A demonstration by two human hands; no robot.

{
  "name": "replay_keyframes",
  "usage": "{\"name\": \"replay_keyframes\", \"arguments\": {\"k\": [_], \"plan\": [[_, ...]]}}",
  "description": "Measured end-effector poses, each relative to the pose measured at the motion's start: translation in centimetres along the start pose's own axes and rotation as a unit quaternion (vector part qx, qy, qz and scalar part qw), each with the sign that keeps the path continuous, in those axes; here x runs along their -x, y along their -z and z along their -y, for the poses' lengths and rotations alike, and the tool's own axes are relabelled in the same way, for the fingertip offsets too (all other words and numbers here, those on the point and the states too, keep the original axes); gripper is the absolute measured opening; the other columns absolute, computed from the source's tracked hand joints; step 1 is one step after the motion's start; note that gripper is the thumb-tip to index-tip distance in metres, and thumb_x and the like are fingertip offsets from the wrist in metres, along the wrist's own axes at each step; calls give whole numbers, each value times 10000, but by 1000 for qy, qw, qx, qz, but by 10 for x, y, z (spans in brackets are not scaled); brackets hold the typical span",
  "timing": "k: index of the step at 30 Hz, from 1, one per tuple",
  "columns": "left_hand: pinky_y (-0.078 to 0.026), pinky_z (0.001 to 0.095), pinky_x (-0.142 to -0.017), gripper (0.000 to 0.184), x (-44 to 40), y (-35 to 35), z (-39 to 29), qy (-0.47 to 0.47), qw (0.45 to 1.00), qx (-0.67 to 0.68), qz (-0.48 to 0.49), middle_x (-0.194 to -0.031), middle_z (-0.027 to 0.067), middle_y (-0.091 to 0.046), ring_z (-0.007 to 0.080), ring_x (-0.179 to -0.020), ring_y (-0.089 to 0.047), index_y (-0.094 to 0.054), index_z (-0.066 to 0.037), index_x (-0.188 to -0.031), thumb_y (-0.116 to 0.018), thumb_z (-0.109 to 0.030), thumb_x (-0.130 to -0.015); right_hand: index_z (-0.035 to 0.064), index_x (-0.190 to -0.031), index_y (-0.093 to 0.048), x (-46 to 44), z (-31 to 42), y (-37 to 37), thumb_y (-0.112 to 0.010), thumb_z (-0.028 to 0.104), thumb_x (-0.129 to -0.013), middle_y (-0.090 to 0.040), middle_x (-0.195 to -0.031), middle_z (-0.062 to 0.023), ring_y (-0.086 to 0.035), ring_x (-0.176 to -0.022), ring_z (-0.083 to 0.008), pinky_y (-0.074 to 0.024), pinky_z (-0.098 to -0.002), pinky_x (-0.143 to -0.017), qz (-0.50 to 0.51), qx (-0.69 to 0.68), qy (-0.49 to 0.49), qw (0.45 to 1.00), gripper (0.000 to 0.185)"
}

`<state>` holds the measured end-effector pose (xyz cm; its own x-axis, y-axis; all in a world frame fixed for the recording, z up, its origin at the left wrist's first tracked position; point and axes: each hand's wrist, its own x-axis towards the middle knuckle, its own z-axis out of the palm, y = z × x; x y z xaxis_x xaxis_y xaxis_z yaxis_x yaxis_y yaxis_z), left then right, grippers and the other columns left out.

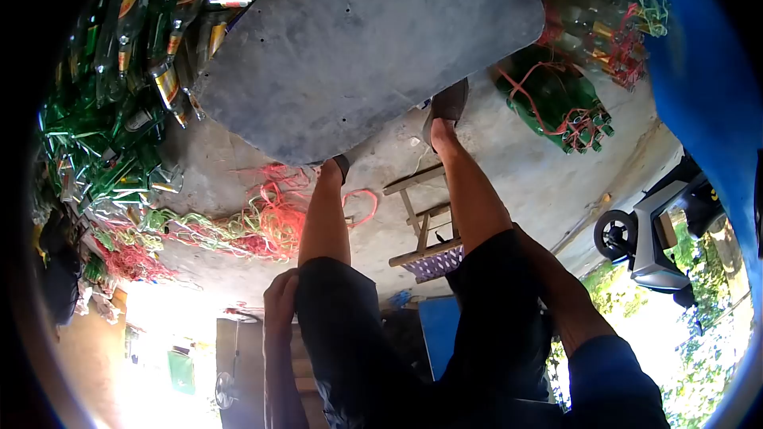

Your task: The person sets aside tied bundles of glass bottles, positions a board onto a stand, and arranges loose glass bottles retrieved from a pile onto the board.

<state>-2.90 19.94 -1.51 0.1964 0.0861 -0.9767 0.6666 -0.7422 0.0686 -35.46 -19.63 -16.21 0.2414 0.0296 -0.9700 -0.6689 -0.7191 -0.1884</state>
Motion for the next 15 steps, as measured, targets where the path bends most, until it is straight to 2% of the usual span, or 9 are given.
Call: {"name": "replay_keyframes", "arguments": {"k": [3, 4, 7, 10, 12, 14, 15], "plan": [[-507, 304, -878, 299, 27, 14, -38, 25, 998, -62, 0, -1036, 113, -724, 148, -958, -640, -693, 53, -1221, -589, -161, -1039, 148, -1365, -514, -6, 10, -6, -672, 374, -932, -558, -1259, -201, -558, -1191, -419, -494, -538, -959, 16, 11, 14, 1000, 514], [-515, 324, -893, 246, 33, 16, -41, -25, 996, -82, -17, -1008, 108, -712, 155, -958, -650, -686, 49, -1175, -590, -124, -1029, 146, -1361, -515, -10, 13, -8, -673, 374, -932, -562, -1253, -200, -562, -1185, -418, -496, -537, -954, 19, 15, 19, 1000, 511], [-513, 366, -938, 199, 55, -3, -77, -20, 992, -83, -94, -1036, 114, -696, 204, -1004, -656, -681, 25, -1141, -629, -71, -974, 143, -1348, -518, -17, 23, -9, -675, 372, -932, -573, -1234, -196, -573, -1166, -412, -502, -533, -941, 27, 16, 30, 999, 500], [-503, 423, -977, 211, 65, -22, -86, -221, 949, -200, -105, -1105, 133, -674, 288, -1079, -637, -685, -12, -1104, -699, -49, -896, 140, -1335, -522, -19, 31, -16, -677, 371, -932, -584, -1216, -192, -584, -1148, -407, -508, -529, -928, 38, 29, 44, 998, 490], [-493, 451, -994, 259, 63, -37, -91, -273, 920, -265, -99, -1149, 151, -662, 338, -1121, -611, -689, -33, -1111, -734, -57, -857, 138, -1326, -524, -18, 36, -23, -678, 371, -932, -592, -1203, -189, -591, -1135, -403, -512, -527, -920, 44, 34, 55, 997, 483], [-490, 481, -995, 308, 60, -43, -102, -288, 893, -337, -82, -1185, 164, -651, 372, -1139, -595, -681, -39, -1120, -771, -71, -828, 136, -1317, -527, -16, 39, -29, -680, 370, -933, -600, -1191, -186, -599, -1123, -399, -516, -524, -911, 50, 38, 62, 996, 476], [-491, 480, -992, 305, 58, -41, -103, -291, 894, -331, -81, -1180, 166, -652, 371, -1134, -597, -679, -35, -1117, -770, -70, -828, 134, -1313, -528, -16, 42, -32, -680, 369, -933, -603, -1185, -185, -603, -1117, -398, -518, -523, -907, 54, 39, 66, 996, 472]]}}
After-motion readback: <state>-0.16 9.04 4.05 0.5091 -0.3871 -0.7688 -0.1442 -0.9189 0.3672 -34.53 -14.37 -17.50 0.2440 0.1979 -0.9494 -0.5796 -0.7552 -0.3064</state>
